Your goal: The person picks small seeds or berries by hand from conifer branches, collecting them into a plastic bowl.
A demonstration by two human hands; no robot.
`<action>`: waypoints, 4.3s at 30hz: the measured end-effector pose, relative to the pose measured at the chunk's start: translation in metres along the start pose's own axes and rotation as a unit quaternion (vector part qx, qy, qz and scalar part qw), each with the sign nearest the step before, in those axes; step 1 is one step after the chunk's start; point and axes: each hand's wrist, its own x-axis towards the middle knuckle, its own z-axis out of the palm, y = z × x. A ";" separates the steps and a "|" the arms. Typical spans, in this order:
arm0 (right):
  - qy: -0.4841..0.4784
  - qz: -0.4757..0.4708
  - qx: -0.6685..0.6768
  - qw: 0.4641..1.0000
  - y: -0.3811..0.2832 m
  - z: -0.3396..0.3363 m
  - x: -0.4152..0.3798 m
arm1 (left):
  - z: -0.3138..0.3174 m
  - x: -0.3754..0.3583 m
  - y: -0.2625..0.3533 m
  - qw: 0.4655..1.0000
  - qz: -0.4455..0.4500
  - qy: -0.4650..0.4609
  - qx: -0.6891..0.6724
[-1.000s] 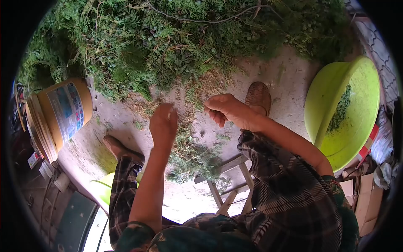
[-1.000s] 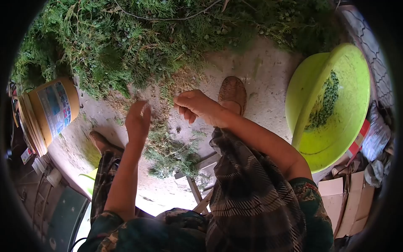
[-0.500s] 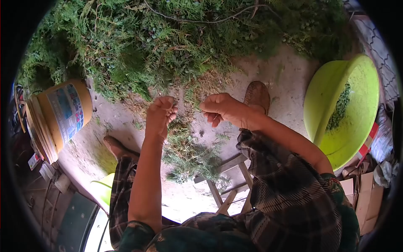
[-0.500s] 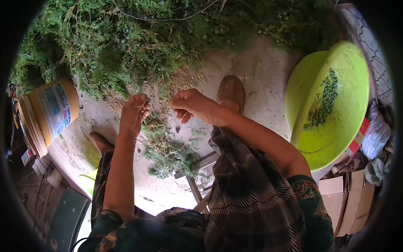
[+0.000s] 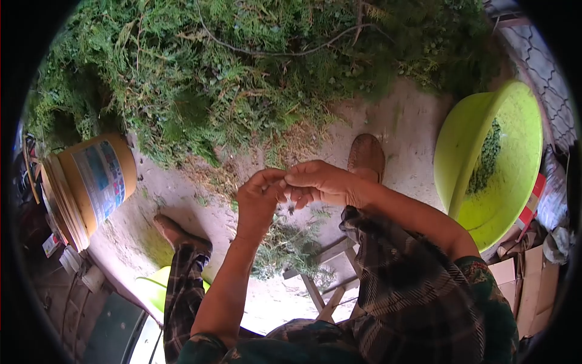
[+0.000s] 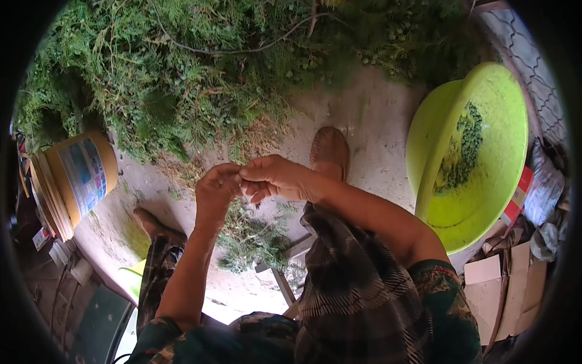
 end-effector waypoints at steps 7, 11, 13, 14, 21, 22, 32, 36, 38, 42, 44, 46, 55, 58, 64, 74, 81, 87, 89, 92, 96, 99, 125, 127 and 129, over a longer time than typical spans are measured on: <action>0.063 -0.057 -0.024 0.996 -0.008 -0.012 -0.006 | -0.005 0.065 -0.012 0.966 0.132 0.120 0.188; 0.080 -0.087 -0.043 0.992 -0.014 -0.005 -0.011 | 0.008 0.106 -0.017 0.817 0.194 0.238 0.487; 0.109 -0.099 -0.064 0.987 -0.015 0.001 -0.012 | -0.002 0.106 -0.028 0.829 0.171 0.221 0.485; 0.106 -0.094 -0.058 0.988 -0.015 -0.001 -0.013 | -0.010 0.102 -0.037 0.839 0.145 0.201 0.484; 0.151 -0.117 -0.099 0.977 -0.013 -0.015 -0.004 | -0.021 0.048 -0.025 0.996 -0.033 0.069 0.038; 0.154 -0.115 -0.096 0.977 -0.015 -0.012 -0.004 | -0.019 0.045 -0.022 0.996 -0.037 0.067 0.038; 0.141 -0.135 -0.149 0.969 -0.020 0.007 0.005 | -0.007 0.024 -0.003 0.999 -0.033 -0.029 0.002; 0.128 -0.153 -0.196 0.960 -0.019 0.000 0.012 | -0.005 0.023 -0.006 0.998 -0.015 -0.046 0.027; 0.129 -0.146 -0.182 0.964 -0.019 -0.002 0.011 | -0.006 0.023 -0.010 0.999 -0.012 -0.038 0.006; 0.110 -0.135 -0.061 0.983 -0.014 -0.005 0.007 | -0.008 0.023 -0.012 0.992 -0.063 -0.008 -0.110; 0.115 -0.134 -0.071 0.982 -0.013 -0.004 0.005 | -0.007 0.022 -0.011 0.987 -0.083 -0.001 -0.134; 0.121 -0.134 -0.081 0.980 -0.012 -0.004 0.004 | -0.007 0.020 -0.011 0.982 -0.097 -0.012 -0.159; 0.111 -0.152 0.052 0.981 -0.036 -0.032 -0.013 | -0.011 0.014 -0.007 0.951 -0.135 -0.056 -0.274; 0.086 -0.121 -0.011 0.989 -0.024 -0.011 -0.011 | -0.004 0.015 -0.008 0.948 -0.131 -0.033 -0.288; 0.023 -0.107 -0.080 0.991 -0.019 -0.002 -0.007 | 0.010 0.012 -0.006 0.981 -0.084 0.005 -0.173; 0.121 -0.180 0.018 0.976 -0.025 -0.017 -0.016 | -0.042 0.020 -0.033 0.903 0.004 -0.173 0.392; 0.131 -0.126 -0.021 0.983 -0.020 -0.016 -0.011 | -0.013 0.101 -0.024 0.750 0.146 0.350 0.542; 0.127 -0.118 -0.035 0.984 -0.021 -0.016 -0.010 | -0.067 0.085 -0.031 0.965 0.023 0.155 0.208; 0.123 -0.118 -0.043 0.984 -0.019 -0.015 -0.009 | -0.063 0.065 -0.017 0.990 -0.085 0.098 -0.061; 0.130 -0.105 -0.055 0.984 -0.018 -0.014 -0.006 | -0.061 0.050 -0.021 0.980 -0.104 0.052 -0.159; 0.120 -0.095 -0.110 0.982 -0.012 -0.008 0.001 | -0.040 0.027 -0.018 0.957 -0.103 0.030 -0.270; 0.103 -0.082 -0.065 0.989 -0.010 0.002 0.006 | -0.027 0.017 -0.009 0.973 -0.087 0.023 -0.211; 0.117 -0.013 -0.013 0.993 -0.012 -0.007 0.002 | -0.052 0.031 -0.026 0.991 -0.091 0.057 0.085; 0.115 -0.010 0.006 0.993 -0.012 -0.009 0.004 | -0.056 0.030 -0.043 0.984 -0.127 0.063 0.104; 0.120 -0.015 -0.004 0.993 -0.014 -0.008 0.003 | -0.058 0.025 -0.049 0.978 -0.163 0.053 0.118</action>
